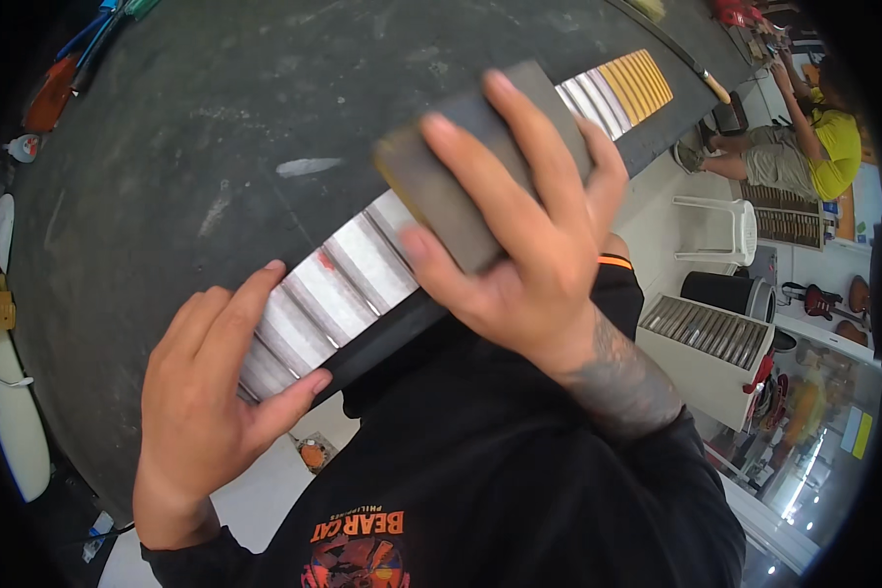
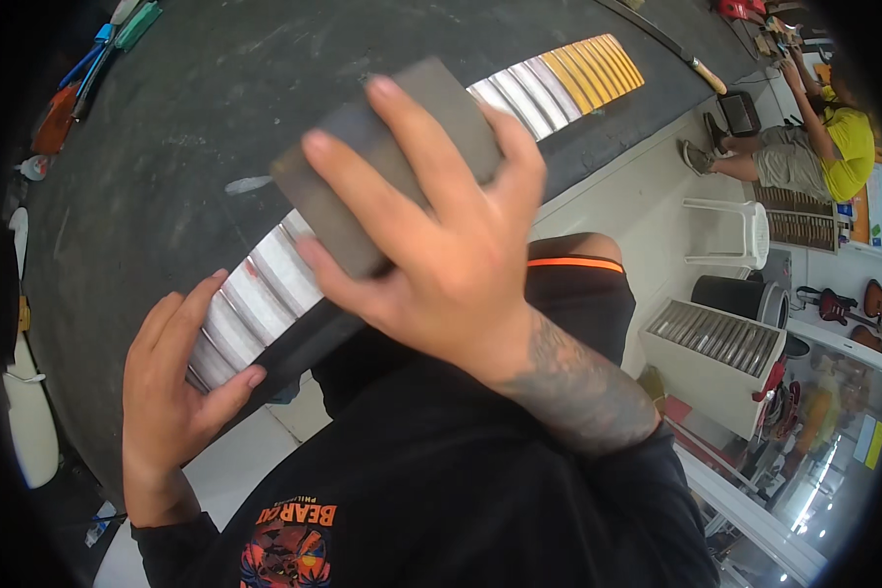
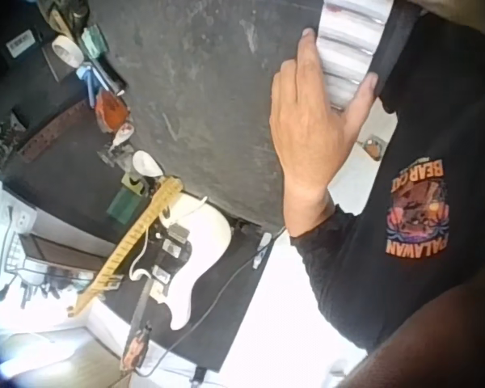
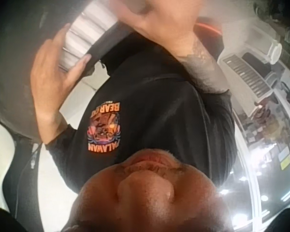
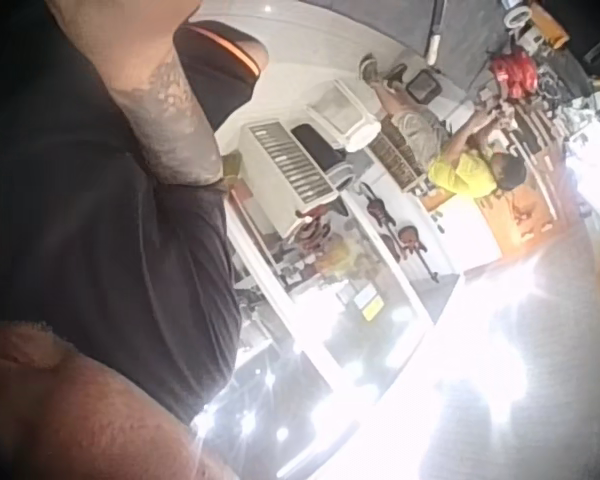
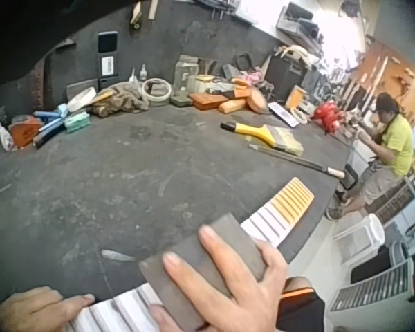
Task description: The person uses a sanding block to sand the fretboard of a guitar neck, applying repetitive back-and-forth strokes across the length of the wood.
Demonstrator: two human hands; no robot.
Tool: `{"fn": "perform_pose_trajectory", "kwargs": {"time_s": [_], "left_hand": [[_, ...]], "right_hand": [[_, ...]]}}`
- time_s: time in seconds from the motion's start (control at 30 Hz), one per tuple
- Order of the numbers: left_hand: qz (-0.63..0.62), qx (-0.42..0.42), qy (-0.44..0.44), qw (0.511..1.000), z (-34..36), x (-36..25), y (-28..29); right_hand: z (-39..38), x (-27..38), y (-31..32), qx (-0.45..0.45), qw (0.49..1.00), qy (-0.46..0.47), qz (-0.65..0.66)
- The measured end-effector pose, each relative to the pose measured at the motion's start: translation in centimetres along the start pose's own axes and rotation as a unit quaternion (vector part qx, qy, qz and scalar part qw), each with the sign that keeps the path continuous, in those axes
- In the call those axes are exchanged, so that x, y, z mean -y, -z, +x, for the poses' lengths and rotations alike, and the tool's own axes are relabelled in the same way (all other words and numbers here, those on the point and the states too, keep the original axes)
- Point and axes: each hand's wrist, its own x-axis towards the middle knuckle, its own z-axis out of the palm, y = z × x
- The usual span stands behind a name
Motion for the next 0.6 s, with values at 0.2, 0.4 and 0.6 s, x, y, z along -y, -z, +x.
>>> {"fn": "perform_pose_trajectory", "kwargs": {"time_s": [0.2, 0.4, 0.6], "left_hand": [[0.006, -0.013, -0.014, 1.0, 0.2, -0.2, -0.3], [0.003, -0.01, -0.011, 1.0, 0.0, -0.1, 0.0], [0.008, -0.033, -0.027, 0.999, -0.1, 0.2, -0.4]], "right_hand": [[-3.4, 0.6, 1.1, -0.042, 0.999, -0.01, 0.006], [-2.5, 1.4, 1.2, -0.022, 1.0, -0.011, 0.009], [-0.2, 2.7, -0.7, -0.039, 0.998, -0.008, 0.054]]}}
